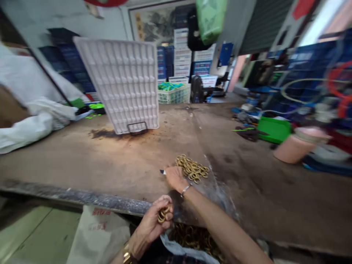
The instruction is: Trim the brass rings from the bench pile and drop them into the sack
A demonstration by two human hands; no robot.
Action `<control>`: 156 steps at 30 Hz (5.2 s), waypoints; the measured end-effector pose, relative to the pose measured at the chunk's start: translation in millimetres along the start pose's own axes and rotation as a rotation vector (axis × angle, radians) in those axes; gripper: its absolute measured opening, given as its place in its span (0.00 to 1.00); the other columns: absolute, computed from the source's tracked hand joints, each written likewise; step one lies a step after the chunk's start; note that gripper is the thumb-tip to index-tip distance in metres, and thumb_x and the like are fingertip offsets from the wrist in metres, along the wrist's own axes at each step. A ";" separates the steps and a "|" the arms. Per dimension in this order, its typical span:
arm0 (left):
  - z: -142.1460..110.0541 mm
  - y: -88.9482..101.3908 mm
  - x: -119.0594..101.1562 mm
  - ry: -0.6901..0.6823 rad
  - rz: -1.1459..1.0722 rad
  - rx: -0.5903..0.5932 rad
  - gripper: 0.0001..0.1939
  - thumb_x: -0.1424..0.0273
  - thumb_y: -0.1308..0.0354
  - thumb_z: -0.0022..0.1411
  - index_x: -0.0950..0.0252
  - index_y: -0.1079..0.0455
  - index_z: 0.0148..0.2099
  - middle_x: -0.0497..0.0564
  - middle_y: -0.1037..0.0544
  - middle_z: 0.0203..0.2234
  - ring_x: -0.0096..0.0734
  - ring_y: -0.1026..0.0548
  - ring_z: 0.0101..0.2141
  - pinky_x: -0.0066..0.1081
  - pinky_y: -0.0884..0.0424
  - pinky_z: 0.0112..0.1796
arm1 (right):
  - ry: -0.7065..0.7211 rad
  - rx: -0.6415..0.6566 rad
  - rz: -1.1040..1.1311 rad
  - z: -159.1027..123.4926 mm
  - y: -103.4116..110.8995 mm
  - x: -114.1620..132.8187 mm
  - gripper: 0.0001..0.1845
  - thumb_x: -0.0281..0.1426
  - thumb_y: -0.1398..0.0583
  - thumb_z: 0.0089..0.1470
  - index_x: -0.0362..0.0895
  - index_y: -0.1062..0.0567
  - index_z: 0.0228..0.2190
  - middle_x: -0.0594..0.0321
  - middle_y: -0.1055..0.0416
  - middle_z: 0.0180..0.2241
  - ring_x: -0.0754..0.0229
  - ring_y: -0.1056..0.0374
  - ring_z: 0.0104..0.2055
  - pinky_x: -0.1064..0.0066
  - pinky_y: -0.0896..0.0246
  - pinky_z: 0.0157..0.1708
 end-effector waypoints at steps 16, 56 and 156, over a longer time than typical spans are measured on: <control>11.6 25.9 -24.2 -0.207 -0.073 -0.175 0.19 0.61 0.36 0.41 0.65 0.42 0.25 0.44 0.33 0.17 0.17 0.38 0.14 0.19 0.53 0.13 | 0.071 -0.009 -0.022 22.6 -9.5 -5.4 0.13 0.30 0.50 0.52 0.44 0.32 0.39 0.55 0.27 0.28 0.55 0.30 0.32 0.72 0.50 0.26; 16.1 -8.5 -8.5 -0.208 0.447 -0.006 0.15 0.58 0.45 0.54 0.65 0.38 0.30 0.41 0.38 0.17 0.16 0.43 0.15 0.20 0.48 0.16 | -0.155 -0.169 1.123 -88.5 -17.1 -26.0 0.13 0.32 0.51 0.54 0.42 0.33 0.23 0.69 0.37 0.18 0.68 0.41 0.23 0.78 0.48 0.25; 2.1 -13.2 47.9 -0.101 0.741 -0.011 0.14 0.58 0.46 0.53 0.66 0.37 0.30 0.43 0.33 0.18 0.17 0.40 0.15 0.19 0.45 0.15 | -0.277 -0.290 1.040 -162.1 -38.8 -42.1 0.13 0.31 0.49 0.50 0.41 0.33 0.19 0.70 0.39 0.18 0.69 0.45 0.22 0.77 0.51 0.24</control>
Point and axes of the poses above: each hand's wrist, its own z-axis towards the middle knuckle, its own y-axis out of the back of the hand, x = y × z, the point moved 4 cm from there along z, towards the middle knuckle
